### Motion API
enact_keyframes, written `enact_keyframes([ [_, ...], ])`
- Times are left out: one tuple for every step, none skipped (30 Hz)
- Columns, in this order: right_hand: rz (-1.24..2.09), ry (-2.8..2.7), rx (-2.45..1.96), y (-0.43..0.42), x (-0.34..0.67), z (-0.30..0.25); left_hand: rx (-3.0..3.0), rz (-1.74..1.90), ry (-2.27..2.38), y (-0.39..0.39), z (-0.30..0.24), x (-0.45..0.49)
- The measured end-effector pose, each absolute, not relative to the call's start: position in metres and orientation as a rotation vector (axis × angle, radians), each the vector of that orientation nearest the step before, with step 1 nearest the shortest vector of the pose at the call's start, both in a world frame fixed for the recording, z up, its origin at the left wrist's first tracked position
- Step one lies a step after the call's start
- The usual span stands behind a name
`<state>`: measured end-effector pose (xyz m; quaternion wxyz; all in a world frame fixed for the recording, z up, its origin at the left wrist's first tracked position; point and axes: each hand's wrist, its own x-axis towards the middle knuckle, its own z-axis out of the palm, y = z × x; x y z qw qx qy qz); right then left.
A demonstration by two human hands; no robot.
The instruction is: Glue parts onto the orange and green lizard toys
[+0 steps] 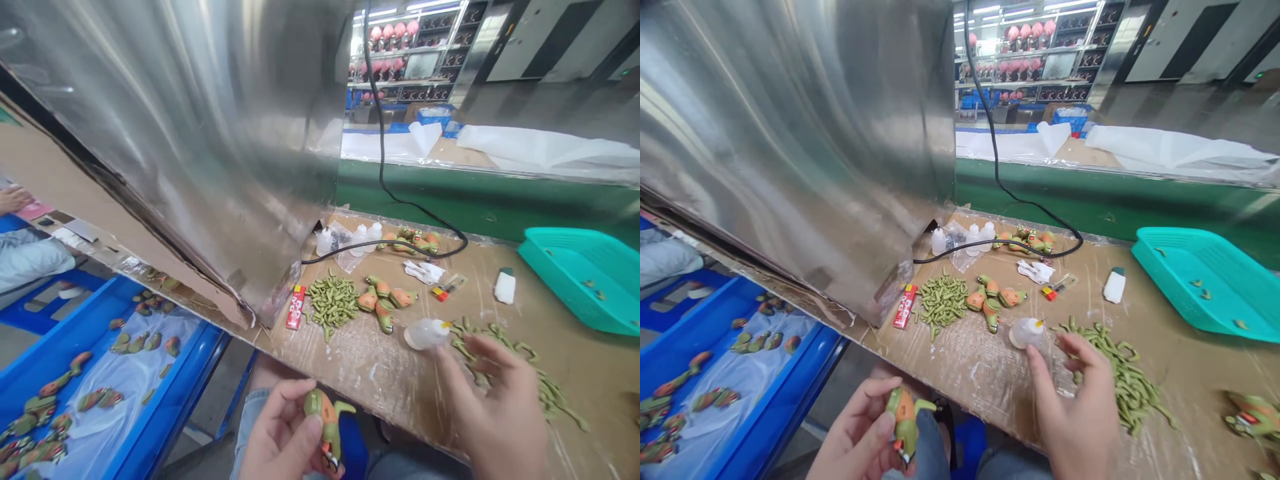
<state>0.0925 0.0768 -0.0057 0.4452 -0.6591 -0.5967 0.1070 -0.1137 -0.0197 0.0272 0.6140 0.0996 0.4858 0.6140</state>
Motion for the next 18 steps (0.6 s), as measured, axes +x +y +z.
enact_keyframes([
  [0.212,-1.549,-1.576,0.071,0.086,-0.002,0.219,1.427,1.131,-0.019,0.027,-0.114],
  [0.201,-1.668,-1.493,0.067,0.077,0.001,0.211,1.436,1.137,-0.018,0.028,-0.115],
  [0.229,-1.814,-1.394,0.065,0.066,0.001,0.206,1.441,1.135,-0.017,0.028,-0.114],
  [0.297,-1.967,-1.294,0.065,0.053,0.000,0.205,1.442,1.126,-0.017,0.028,-0.114],
  [0.353,-2.075,-1.230,0.067,0.039,-0.003,0.206,1.442,1.113,-0.016,0.029,-0.113],
  [0.381,-2.150,-1.203,0.070,0.024,-0.007,0.209,1.440,1.099,-0.017,0.029,-0.113],
  [0.383,-2.207,-1.201,0.073,0.010,-0.011,0.212,1.440,1.088,-0.017,0.029,-0.113],
  [0.368,-2.252,-1.217,0.076,-0.002,-0.015,0.214,1.444,1.081,-0.019,0.030,-0.113],
  [0.345,-2.289,-1.246,0.079,-0.013,-0.018,0.218,1.450,1.079,-0.020,0.030,-0.115],
  [0.316,-2.317,-1.283,0.082,-0.021,-0.021,0.221,1.459,1.083,-0.022,0.030,-0.116],
  [0.288,-2.338,-1.320,0.084,-0.027,-0.023,0.219,1.468,1.092,-0.023,0.030,-0.118],
  [0.265,-2.351,-1.354,0.086,-0.031,-0.024,0.215,1.478,1.103,-0.024,0.029,-0.121],
  [0.248,-2.356,-1.383,0.087,-0.033,-0.025,0.210,1.487,1.113,-0.025,0.029,-0.123],
  [0.240,-2.356,-1.402,0.089,-0.033,-0.026,0.205,1.494,1.119,-0.026,0.029,-0.125],
  [0.240,-2.352,-1.411,0.090,-0.032,-0.026,0.200,1.499,1.121,-0.026,0.028,-0.126],
  [0.250,-2.347,-1.405,0.092,-0.029,-0.026,0.197,1.504,1.119,-0.026,0.028,-0.128],
  [0.269,-2.337,-1.389,0.093,-0.025,-0.024,0.196,1.504,1.115,-0.026,0.027,-0.128],
  [0.299,-2.321,-1.365,0.094,-0.019,-0.021,0.198,1.503,1.109,-0.026,0.027,-0.128],
])
